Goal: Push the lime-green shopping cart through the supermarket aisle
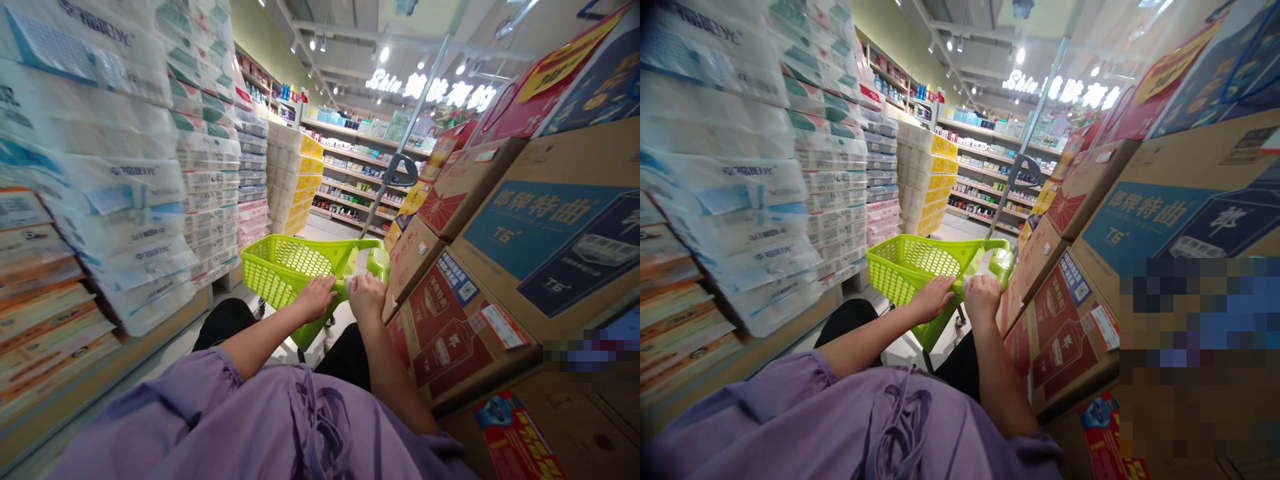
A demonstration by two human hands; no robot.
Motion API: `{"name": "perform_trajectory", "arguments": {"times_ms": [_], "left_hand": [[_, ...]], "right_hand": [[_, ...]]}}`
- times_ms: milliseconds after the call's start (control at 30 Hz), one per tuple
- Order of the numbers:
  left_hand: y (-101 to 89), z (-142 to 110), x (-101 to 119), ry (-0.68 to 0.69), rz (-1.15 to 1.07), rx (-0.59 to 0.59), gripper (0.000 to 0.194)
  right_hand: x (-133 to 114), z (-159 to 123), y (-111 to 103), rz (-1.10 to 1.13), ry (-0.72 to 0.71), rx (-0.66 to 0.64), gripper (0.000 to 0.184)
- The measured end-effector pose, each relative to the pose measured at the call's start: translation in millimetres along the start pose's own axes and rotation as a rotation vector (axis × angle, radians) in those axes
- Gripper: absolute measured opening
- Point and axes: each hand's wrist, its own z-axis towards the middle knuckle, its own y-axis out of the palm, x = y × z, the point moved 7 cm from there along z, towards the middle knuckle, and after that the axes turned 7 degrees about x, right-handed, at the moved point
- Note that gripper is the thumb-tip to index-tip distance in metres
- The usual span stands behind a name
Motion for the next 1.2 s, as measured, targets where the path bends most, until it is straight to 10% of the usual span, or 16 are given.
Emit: {"name": "perform_trajectory", "arguments": {"times_ms": [267, 467, 667, 1200], "left_hand": [[-31.8, 0, 9, 0.002, -0.058, 0.056, 0.05], [-42.1, -9, 3, -0.085, 0.0, 0.109, 0.049], [-58.2, -7, 45, 0.04, 0.037, 0.153, 0.052], [-79.6, 17, 20, -0.25, 0.296, 0.002, 0.064]], "right_hand": [[-13, -2, -7, 0.466, -0.143, -0.032, 0.023], [39, 4, 9, 0.807, 0.2, 0.062, 0.025], [2, -13, 9, 0.844, 0.146, 0.109, 0.019], [-12, 32, 75, 0.788, 0.144, -0.095, 0.027]]}}
